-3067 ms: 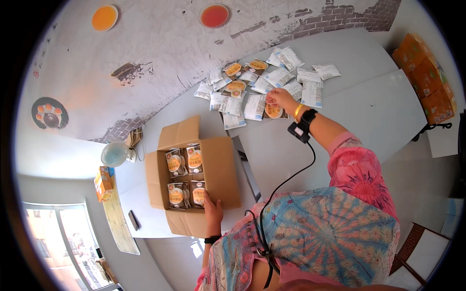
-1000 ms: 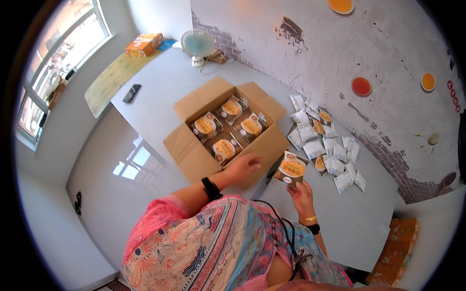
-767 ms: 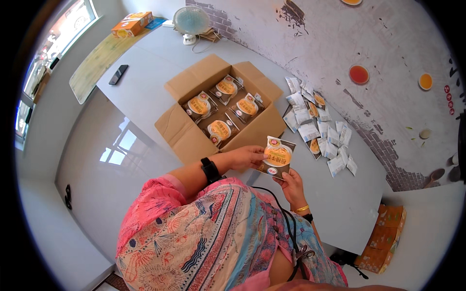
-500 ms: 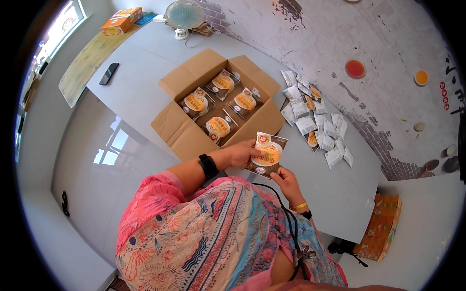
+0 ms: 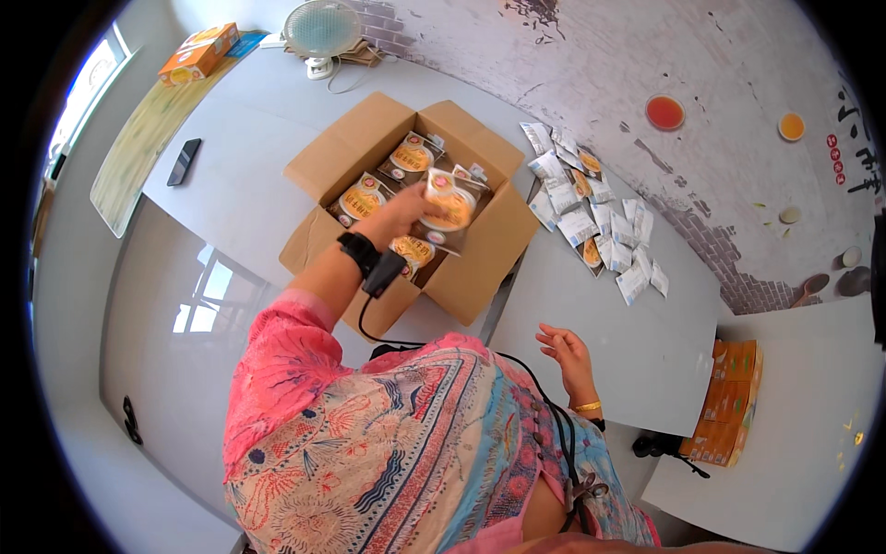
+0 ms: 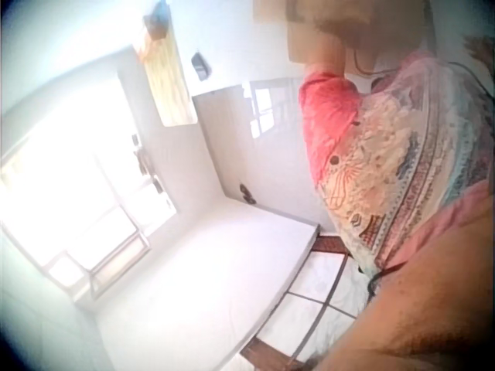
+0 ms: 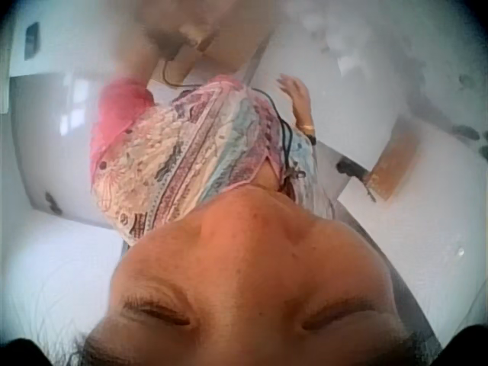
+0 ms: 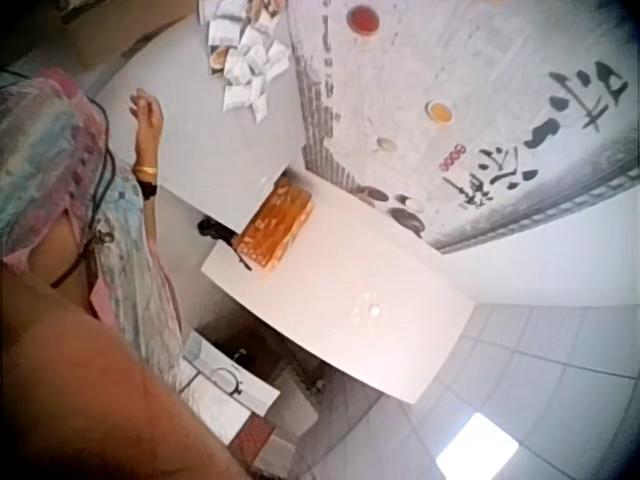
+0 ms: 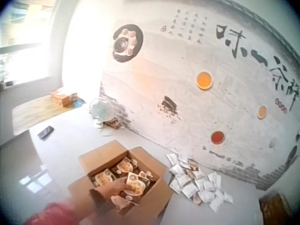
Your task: The person picks up an empty cardboard box from a table, opens its flaps, and then places multiple milk pouches one by one into the box until it is full before closing the top flaps.
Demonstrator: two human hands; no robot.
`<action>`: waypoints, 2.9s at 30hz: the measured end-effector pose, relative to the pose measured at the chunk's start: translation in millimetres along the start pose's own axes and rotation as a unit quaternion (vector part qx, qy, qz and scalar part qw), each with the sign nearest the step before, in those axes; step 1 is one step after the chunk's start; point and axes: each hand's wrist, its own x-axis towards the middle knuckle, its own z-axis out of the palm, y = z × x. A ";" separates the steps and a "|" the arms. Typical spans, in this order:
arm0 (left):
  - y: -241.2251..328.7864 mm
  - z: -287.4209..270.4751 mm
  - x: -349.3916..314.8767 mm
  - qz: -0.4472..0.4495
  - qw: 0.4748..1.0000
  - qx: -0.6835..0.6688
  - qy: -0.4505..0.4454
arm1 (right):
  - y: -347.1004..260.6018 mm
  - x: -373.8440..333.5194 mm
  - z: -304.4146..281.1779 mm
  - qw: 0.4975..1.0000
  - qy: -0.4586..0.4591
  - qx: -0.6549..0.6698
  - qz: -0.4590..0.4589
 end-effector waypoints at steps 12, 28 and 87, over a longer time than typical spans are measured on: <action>39.4 -106.7 115.4 0.049 0.842 0.489 0.221 | 10.9 -23.2 -10.1 0.995 0.093 -0.014 0.038; 17.3 -112.0 141.1 0.124 0.619 0.731 0.259 | 20.7 -29.4 -29.9 0.990 0.128 0.008 0.051; -87.8 142.8 -89.4 0.012 0.668 0.721 0.184 | 141.0 272.6 -474.7 0.828 0.440 0.335 0.095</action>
